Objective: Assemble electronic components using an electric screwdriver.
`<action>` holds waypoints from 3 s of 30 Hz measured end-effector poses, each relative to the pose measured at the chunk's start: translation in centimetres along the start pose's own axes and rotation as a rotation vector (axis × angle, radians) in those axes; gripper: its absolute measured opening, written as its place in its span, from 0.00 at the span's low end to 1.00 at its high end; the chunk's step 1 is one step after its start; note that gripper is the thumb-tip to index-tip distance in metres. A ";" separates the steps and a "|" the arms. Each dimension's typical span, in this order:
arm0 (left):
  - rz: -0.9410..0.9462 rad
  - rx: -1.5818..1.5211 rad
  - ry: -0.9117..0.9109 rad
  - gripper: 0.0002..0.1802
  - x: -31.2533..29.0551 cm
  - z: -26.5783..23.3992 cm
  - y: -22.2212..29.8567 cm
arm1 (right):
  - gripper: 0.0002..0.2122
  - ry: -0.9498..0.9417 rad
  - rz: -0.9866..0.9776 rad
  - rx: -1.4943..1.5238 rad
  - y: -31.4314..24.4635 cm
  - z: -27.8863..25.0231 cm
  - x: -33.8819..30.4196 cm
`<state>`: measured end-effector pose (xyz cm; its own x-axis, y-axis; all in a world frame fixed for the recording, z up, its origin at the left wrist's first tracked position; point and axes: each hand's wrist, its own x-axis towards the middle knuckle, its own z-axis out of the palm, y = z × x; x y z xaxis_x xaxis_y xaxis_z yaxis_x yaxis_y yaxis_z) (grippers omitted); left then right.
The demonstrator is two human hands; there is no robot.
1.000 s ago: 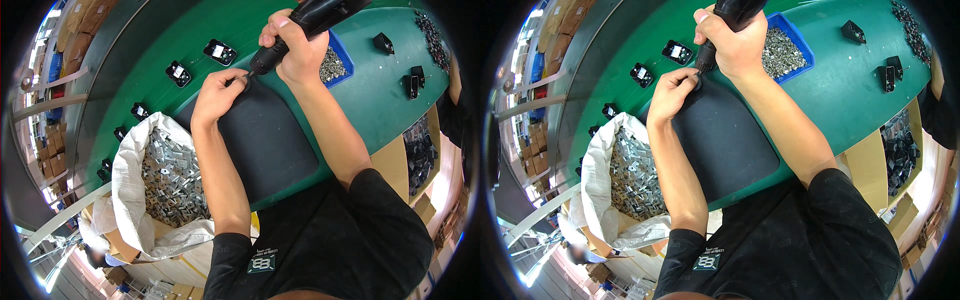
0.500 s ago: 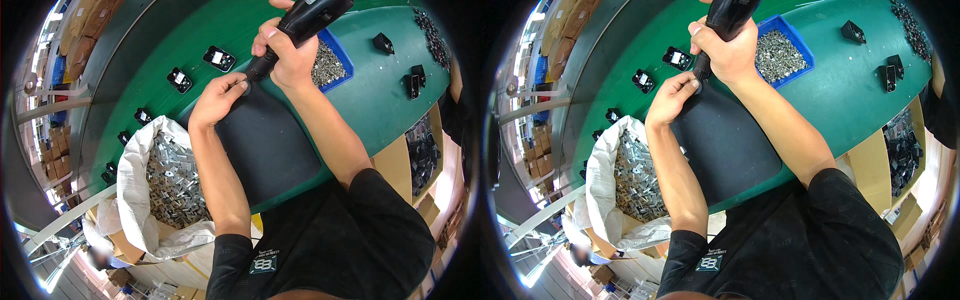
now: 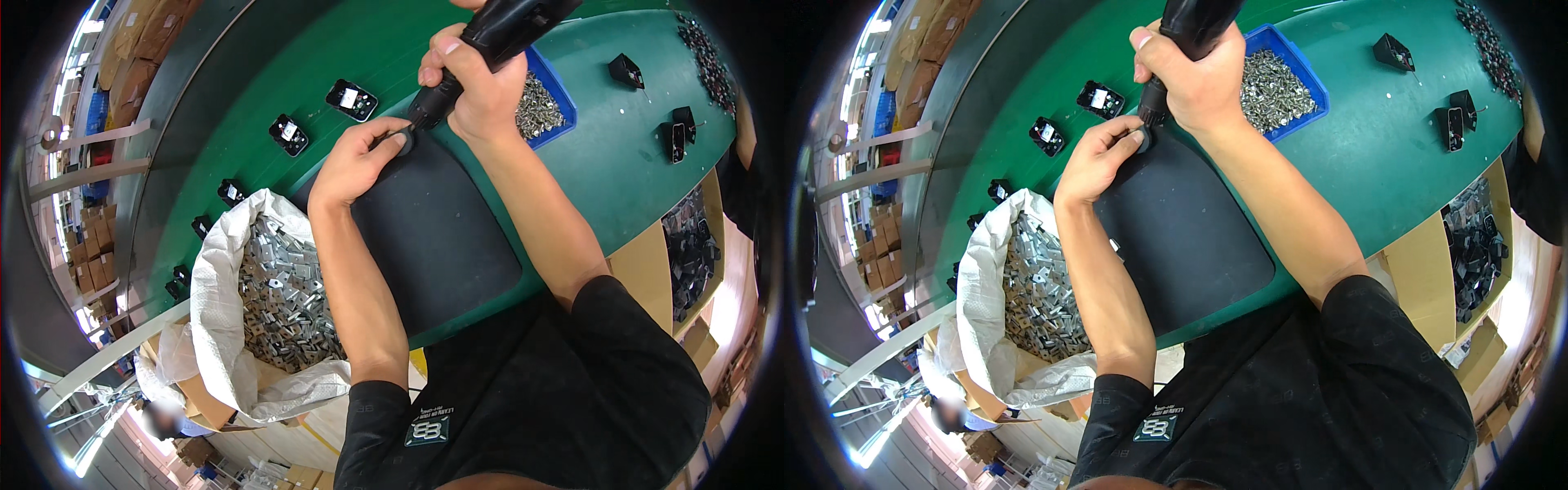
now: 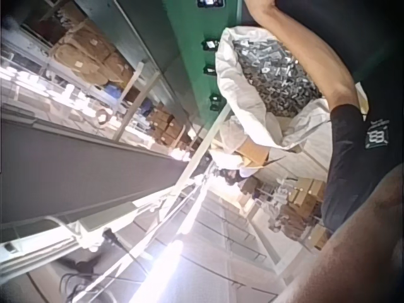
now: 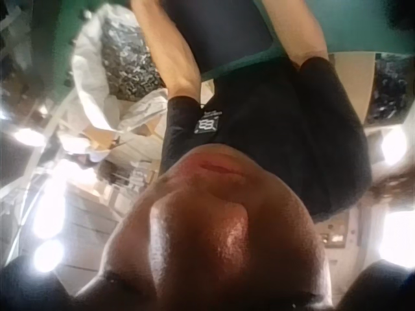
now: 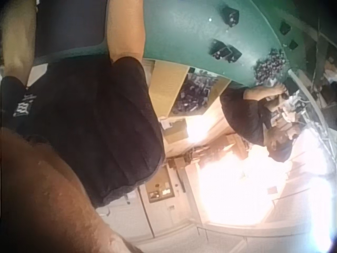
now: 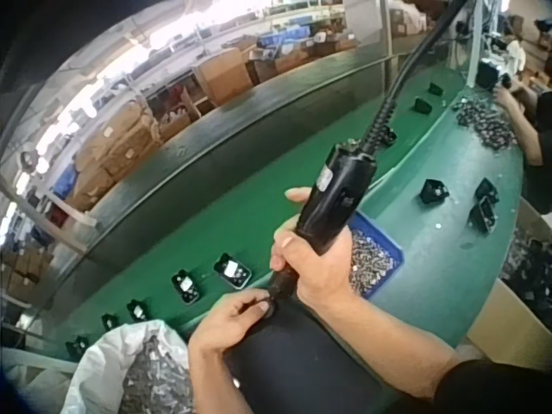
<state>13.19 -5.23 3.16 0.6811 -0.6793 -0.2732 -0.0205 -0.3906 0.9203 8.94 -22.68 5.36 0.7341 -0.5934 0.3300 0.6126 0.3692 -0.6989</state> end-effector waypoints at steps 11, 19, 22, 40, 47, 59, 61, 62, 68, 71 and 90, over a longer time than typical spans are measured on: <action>0.009 0.054 0.026 0.08 -0.1 0.0 -0.6 | 0.22 -0.048 0.007 0.087 0.4 0.5 -0.5; -0.021 0.057 0.076 0.11 -0.2 0.5 0.1 | 0.25 0.005 0.006 0.132 -0.6 0.8 0.1; 0.042 0.053 0.079 0.12 -0.5 0.6 0.1 | 0.25 0.015 0.030 0.151 -0.6 0.8 0.0; 0.061 0.057 0.189 0.12 -0.2 1.8 -1.1 | 0.20 -0.089 -0.141 0.113 -3.4 0.4 0.7; 0.182 -0.130 0.255 0.19 0.0 1.3 -0.8 | 0.16 -0.153 0.006 0.326 -8.1 -1.6 3.0; 0.077 -0.077 0.271 0.19 0.4 0.6 0.2 | 0.19 0.005 0.032 0.137 -6.3 -1.2 2.3; -0.014 0.096 0.243 0.18 0.3 0.2 1.3 | 0.20 0.049 0.070 0.073 -5.0 0.3 1.6; -0.013 0.103 0.236 0.18 0.3 0.0 1.7 | 0.20 0.051 0.051 0.077 -4.0 0.5 1.4; -0.064 0.043 0.211 0.13 0.4 -0.7 2.0 | 0.21 0.061 -0.009 0.114 -0.7 0.4 0.8; -0.101 -0.015 0.186 0.12 0.4 -1.2 2.1 | 0.20 0.053 -0.012 0.104 -0.3 0.6 0.6; -0.079 0.049 -0.023 0.12 0.3 -1.9 1.2 | 0.20 0.005 -0.034 0.042 0.8 0.8 -0.1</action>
<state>14.73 -4.75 4.72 0.6647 -0.6593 -0.3514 -0.0037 -0.4732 0.8809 9.62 -21.81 5.25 0.7112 -0.6099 0.3497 0.6489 0.3781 -0.6603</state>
